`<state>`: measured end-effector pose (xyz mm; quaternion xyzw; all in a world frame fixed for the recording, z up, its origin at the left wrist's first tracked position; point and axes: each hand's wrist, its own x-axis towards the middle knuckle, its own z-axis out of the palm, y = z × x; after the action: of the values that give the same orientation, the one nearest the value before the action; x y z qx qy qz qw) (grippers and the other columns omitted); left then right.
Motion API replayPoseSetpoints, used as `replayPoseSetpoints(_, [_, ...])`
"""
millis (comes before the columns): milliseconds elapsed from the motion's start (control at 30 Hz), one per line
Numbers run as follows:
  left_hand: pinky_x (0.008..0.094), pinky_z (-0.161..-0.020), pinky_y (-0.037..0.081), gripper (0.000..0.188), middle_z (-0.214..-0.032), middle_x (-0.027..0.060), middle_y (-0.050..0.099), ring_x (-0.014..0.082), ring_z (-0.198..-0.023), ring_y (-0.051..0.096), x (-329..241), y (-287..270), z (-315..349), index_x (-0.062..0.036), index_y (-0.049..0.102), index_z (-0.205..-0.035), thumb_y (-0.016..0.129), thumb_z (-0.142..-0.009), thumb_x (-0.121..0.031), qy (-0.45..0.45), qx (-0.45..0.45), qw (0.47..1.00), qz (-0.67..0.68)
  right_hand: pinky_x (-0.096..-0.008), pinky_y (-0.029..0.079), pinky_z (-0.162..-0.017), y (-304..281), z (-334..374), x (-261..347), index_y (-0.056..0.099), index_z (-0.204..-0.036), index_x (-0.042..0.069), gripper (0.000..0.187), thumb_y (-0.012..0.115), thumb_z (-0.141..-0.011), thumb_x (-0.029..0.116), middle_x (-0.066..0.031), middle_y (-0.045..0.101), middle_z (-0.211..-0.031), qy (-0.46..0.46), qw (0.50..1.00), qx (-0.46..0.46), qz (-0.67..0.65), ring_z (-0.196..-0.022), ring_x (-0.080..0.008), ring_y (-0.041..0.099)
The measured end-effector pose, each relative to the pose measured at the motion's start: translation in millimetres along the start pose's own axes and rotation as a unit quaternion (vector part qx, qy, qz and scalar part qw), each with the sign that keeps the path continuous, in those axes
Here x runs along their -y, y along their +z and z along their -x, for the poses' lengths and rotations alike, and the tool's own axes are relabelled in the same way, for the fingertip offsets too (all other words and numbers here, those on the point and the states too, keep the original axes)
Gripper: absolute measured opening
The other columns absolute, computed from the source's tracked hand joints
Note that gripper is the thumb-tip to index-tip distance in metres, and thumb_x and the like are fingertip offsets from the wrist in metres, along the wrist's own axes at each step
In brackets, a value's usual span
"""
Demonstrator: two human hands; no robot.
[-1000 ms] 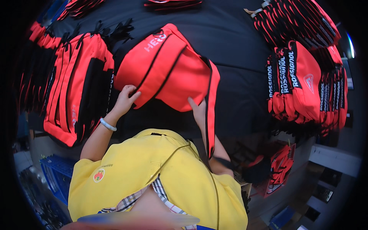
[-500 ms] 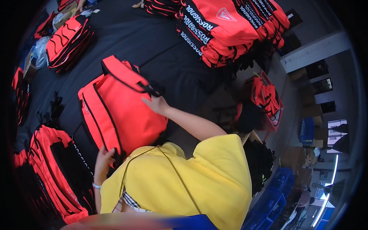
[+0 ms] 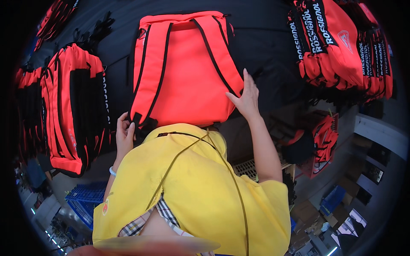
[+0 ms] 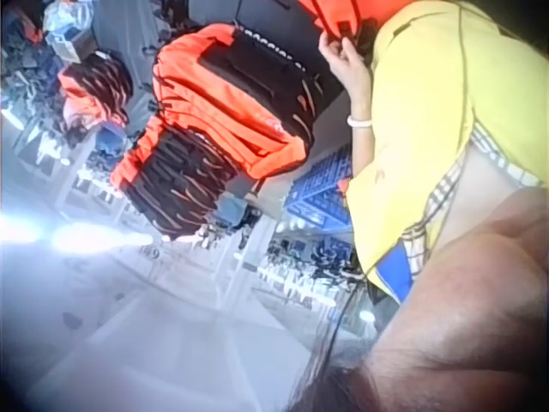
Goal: Inspecting and organizing red backpacks in a manufacturing or warehouse setting.
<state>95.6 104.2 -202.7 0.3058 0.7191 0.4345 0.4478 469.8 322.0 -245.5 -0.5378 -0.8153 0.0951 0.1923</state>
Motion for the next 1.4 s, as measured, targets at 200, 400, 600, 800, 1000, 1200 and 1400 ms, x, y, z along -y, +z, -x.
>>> replayPoseSetpoints(200, [0.0201, -0.066, 0.041, 0.043, -0.084, -0.0003, 0.055, 0.0066, -0.072, 0.048, 6, -24, 11, -0.0090, 0.054, -0.133, 0.062, -0.092, -0.004, 0.093, -0.123, 0.979, -0.137, -0.0450, 0.048, -0.085, -49, 34, 46, 0.019, -0.152, 0.009, 0.109, 0.084, -0.067, 0.029, -0.0174, 0.053, -0.107, 0.055, 0.994, 0.091, -0.006, -0.098, -0.0367, 0.057])
replayPoseSetpoints(400, [0.0247, -0.062, 0.044, 0.060, -0.076, 0.0020, 0.058, 0.0111, -0.065, 0.053, 2, -27, 13, -0.0116, 0.050, -0.139, 0.073, -0.083, -0.009, 0.077, -0.025, 0.963, -0.259, -0.0431, 0.051, -0.086, -34, 88, 85, 0.017, -0.152, 0.011, 0.100, 0.079, -0.074, 0.017, -0.0206, 0.056, -0.116, 0.187, 0.952, 0.133, -0.201, -0.104, -0.0390, 0.059])
replayPoseSetpoints(600, [0.0335, -0.064, 0.050, 0.068, -0.080, 0.0127, 0.066, 0.0242, -0.072, 0.067, 27, -18, 3, -0.0140, 0.040, -0.145, 0.073, -0.085, -0.015, 0.039, 0.013, 0.952, -0.304, -0.0299, 0.051, -0.078, 8, 128, 58, 0.035, -0.146, 0.008, 0.075, 0.072, -0.081, 0.006, -0.0144, 0.068, -0.100, 0.146, 0.965, 0.097, -0.196, -0.086, -0.0206, 0.066])
replayPoseSetpoints(800, [0.0441, -0.063, 0.052, 0.066, -0.081, 0.0236, 0.066, 0.0406, -0.074, 0.066, 44, 14, -31, -0.0160, 0.045, -0.142, 0.073, -0.084, -0.030, 0.098, 0.034, 0.931, -0.349, -0.0296, 0.048, -0.080, 69, 131, 49, 0.022, -0.154, 0.015, 0.079, 0.067, -0.089, 0.016, -0.0158, 0.061, -0.119, 0.154, 0.953, 0.119, -0.233, -0.087, -0.0160, 0.057])
replayPoseSetpoints(1000, [0.0460, -0.064, 0.055, 0.061, -0.077, 0.0214, 0.067, 0.0401, -0.074, 0.067, 7, 32, -51, -0.0104, 0.051, -0.133, 0.073, -0.082, -0.033, 0.075, -0.022, 0.903, -0.423, -0.0351, 0.047, -0.076, 49, 70, 47, 0.058, -0.130, 0.005, 0.045, 0.067, -0.090, 0.024, -0.0091, 0.054, -0.082, 0.099, 0.986, 0.026, -0.135, -0.077, -0.0236, 0.057])
replayPoseSetpoints(1200, [0.0272, -0.054, 0.044, 0.025, -0.065, 0.0022, 0.056, 0.0151, -0.054, 0.053, -6, 33, -34, -0.0051, 0.059, -0.107, 0.055, -0.098, -0.028, -0.002, 0.171, 0.985, -0.008, -0.0276, 0.033, -0.047, 7, 52, 66, 0.062, -0.119, 0.001, 0.035, 0.051, -0.101, 0.028, 0.0022, 0.039, -0.055, 0.214, 0.824, 0.289, -0.437, -0.045, -0.0115, 0.038])
replayPoseSetpoints(1400, [0.0212, -0.045, 0.020, 0.030, -0.058, -0.0064, 0.030, 0.0038, -0.046, 0.025, -64, -11, -10, -0.0130, 0.046, -0.093, 0.033, -0.105, -0.037, -0.083, 0.361, 0.831, 0.414, -0.0263, 0.017, -0.041, -72, 31, 113, 0.064, -0.097, 0.008, 0.050, 0.031, -0.105, 0.044, 0.0063, 0.025, -0.050, 0.031, 0.402, 0.256, -0.878, -0.037, -0.0066, 0.015])
